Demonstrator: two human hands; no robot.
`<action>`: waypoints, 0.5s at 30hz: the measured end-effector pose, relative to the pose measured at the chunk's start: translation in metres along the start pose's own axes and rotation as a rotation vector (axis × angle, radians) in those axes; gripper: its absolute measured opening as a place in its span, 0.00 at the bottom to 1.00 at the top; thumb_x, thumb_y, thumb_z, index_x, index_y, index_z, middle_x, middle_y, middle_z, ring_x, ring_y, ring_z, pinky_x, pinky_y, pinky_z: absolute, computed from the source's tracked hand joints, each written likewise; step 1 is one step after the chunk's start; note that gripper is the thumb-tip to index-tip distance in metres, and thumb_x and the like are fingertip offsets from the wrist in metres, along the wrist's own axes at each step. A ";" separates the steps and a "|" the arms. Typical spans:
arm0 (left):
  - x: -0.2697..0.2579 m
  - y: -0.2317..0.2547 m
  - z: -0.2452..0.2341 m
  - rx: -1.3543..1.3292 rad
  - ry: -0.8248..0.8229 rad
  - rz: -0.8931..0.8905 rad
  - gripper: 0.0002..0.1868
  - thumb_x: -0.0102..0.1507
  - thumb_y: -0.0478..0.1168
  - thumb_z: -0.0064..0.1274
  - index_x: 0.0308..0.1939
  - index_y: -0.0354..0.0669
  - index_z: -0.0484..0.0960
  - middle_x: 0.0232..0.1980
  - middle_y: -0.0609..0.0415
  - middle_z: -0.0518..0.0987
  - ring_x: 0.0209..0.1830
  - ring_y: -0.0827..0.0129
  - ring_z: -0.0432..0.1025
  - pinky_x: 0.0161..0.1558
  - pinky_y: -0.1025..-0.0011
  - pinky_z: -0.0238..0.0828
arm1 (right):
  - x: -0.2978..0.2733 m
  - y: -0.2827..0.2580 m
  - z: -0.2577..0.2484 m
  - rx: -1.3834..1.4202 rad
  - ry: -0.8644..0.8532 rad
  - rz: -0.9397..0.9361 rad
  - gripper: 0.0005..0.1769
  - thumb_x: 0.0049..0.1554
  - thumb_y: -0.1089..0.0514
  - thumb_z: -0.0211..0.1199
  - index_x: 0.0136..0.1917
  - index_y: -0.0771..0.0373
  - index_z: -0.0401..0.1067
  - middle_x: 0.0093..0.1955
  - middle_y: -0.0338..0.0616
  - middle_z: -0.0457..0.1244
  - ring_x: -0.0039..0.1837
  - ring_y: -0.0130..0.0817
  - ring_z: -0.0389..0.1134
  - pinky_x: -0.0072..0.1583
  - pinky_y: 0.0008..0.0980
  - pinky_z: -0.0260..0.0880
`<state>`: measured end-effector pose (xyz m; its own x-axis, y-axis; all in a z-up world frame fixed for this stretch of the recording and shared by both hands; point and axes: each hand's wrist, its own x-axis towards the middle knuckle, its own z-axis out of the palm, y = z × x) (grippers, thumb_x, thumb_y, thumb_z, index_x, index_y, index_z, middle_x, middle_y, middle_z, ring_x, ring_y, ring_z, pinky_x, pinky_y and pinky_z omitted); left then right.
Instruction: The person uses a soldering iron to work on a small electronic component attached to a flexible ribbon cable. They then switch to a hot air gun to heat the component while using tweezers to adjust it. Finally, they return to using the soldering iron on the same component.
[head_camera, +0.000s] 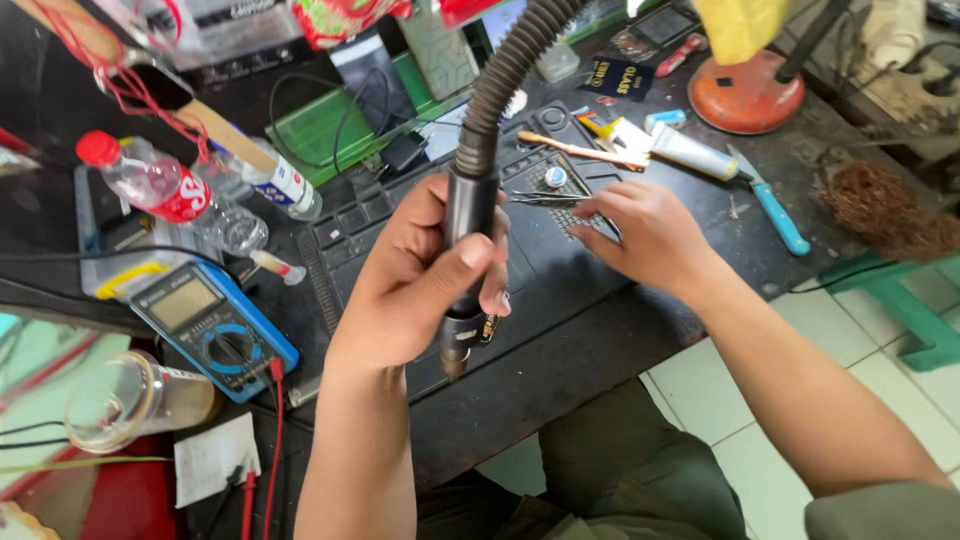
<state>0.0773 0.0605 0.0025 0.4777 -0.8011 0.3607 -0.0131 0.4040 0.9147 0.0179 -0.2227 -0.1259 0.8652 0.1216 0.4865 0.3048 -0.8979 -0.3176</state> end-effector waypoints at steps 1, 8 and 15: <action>-0.001 -0.006 -0.004 -0.006 0.020 0.004 0.14 0.71 0.43 0.48 0.56 0.40 0.66 0.44 0.54 0.72 0.29 0.71 0.71 0.36 0.70 0.77 | 0.018 0.004 0.001 0.003 -0.018 -0.012 0.09 0.60 0.52 0.69 0.49 0.59 0.76 0.44 0.43 0.70 0.45 0.48 0.70 0.51 0.45 0.68; -0.018 -0.031 -0.021 -0.129 0.164 0.031 0.21 0.74 0.50 0.44 0.62 0.39 0.64 0.42 0.52 0.67 0.23 0.72 0.65 0.32 0.68 0.78 | 0.102 0.003 0.075 -0.008 -0.114 -0.396 0.07 0.61 0.54 0.64 0.51 0.51 0.82 0.44 0.37 0.69 0.45 0.46 0.70 0.48 0.47 0.68; -0.011 -0.033 -0.028 -0.055 0.231 0.092 0.22 0.74 0.53 0.43 0.59 0.37 0.65 0.39 0.53 0.68 0.21 0.73 0.64 0.28 0.70 0.77 | 0.096 -0.028 0.118 -0.205 -0.126 -0.335 0.05 0.57 0.54 0.62 0.40 0.55 0.74 0.43 0.40 0.64 0.43 0.46 0.66 0.41 0.45 0.62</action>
<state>0.0968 0.0680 -0.0371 0.6644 -0.6403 0.3854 -0.0214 0.4991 0.8663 0.1391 -0.1365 -0.1662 0.7776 0.4604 0.4283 0.5027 -0.8643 0.0164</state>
